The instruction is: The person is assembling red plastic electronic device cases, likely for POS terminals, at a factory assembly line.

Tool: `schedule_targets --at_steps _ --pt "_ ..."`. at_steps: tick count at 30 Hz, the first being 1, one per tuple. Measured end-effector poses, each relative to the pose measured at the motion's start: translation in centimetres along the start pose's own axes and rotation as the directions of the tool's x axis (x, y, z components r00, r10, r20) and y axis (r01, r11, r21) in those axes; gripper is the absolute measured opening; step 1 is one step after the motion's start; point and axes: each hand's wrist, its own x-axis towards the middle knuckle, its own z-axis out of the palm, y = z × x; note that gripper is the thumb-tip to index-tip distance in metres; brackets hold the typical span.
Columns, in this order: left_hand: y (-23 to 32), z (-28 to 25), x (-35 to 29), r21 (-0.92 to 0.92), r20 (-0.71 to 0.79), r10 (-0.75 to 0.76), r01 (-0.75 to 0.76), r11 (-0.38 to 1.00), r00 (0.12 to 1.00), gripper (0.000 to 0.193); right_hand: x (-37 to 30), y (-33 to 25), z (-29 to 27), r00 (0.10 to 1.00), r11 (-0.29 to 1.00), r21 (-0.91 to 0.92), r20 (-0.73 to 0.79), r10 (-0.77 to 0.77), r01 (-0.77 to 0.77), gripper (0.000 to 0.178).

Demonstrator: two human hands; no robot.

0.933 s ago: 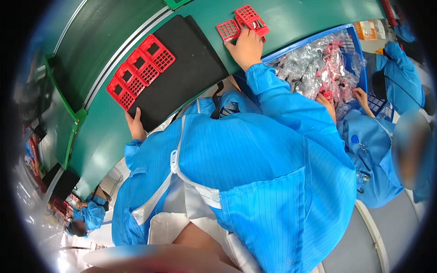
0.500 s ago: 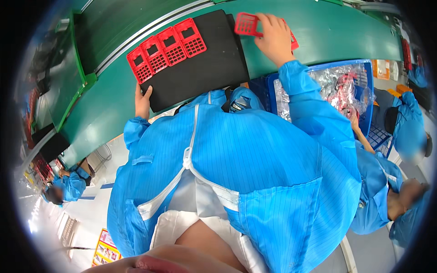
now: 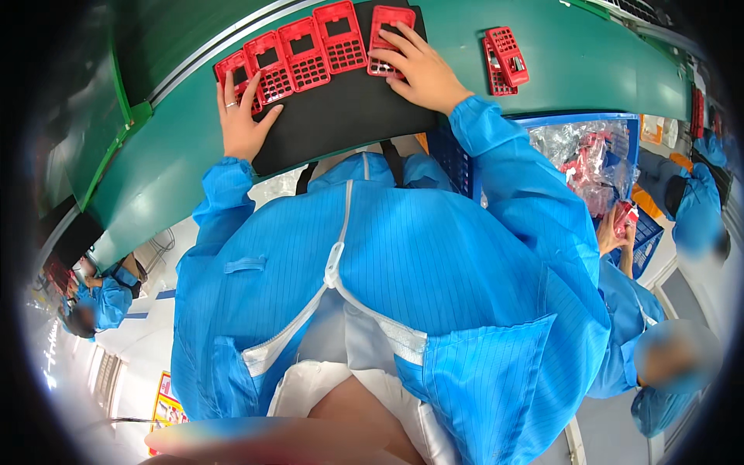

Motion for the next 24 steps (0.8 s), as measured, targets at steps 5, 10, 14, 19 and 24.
schedule_targets --at_steps 5,10,14,19,24 --pt "0.2 0.8 0.3 -0.007 -0.011 -0.017 0.017 1.000 1.000 0.064 1.6 1.3 -0.7 0.994 0.992 -0.074 0.054 -0.094 0.098 0.046" --pt "0.6 -1.1 -0.3 0.011 -0.057 -0.032 0.033 0.999 0.998 0.068 -4.2 3.2 -4.0 0.916 0.959 -0.127 -0.351 0.195 -0.253 0.064" --pt "1.9 -0.8 0.2 -0.054 -0.096 -0.020 0.014 0.998 0.995 0.067 -11.2 11.3 -3.2 0.677 0.698 -0.089 -0.361 0.642 -0.710 0.084" --pt "5.3 -0.8 0.3 -0.168 -0.151 0.001 -0.026 0.986 0.989 0.060 -11.7 13.1 -4.6 0.646 0.675 -0.030 -0.326 0.690 -0.737 0.081" --pt "12.6 -2.0 1.8 -0.818 0.180 -0.041 0.172 0.550 0.983 0.060 -7.5 1.2 -5.6 0.684 0.572 0.655 -0.112 0.721 -0.495 0.072"
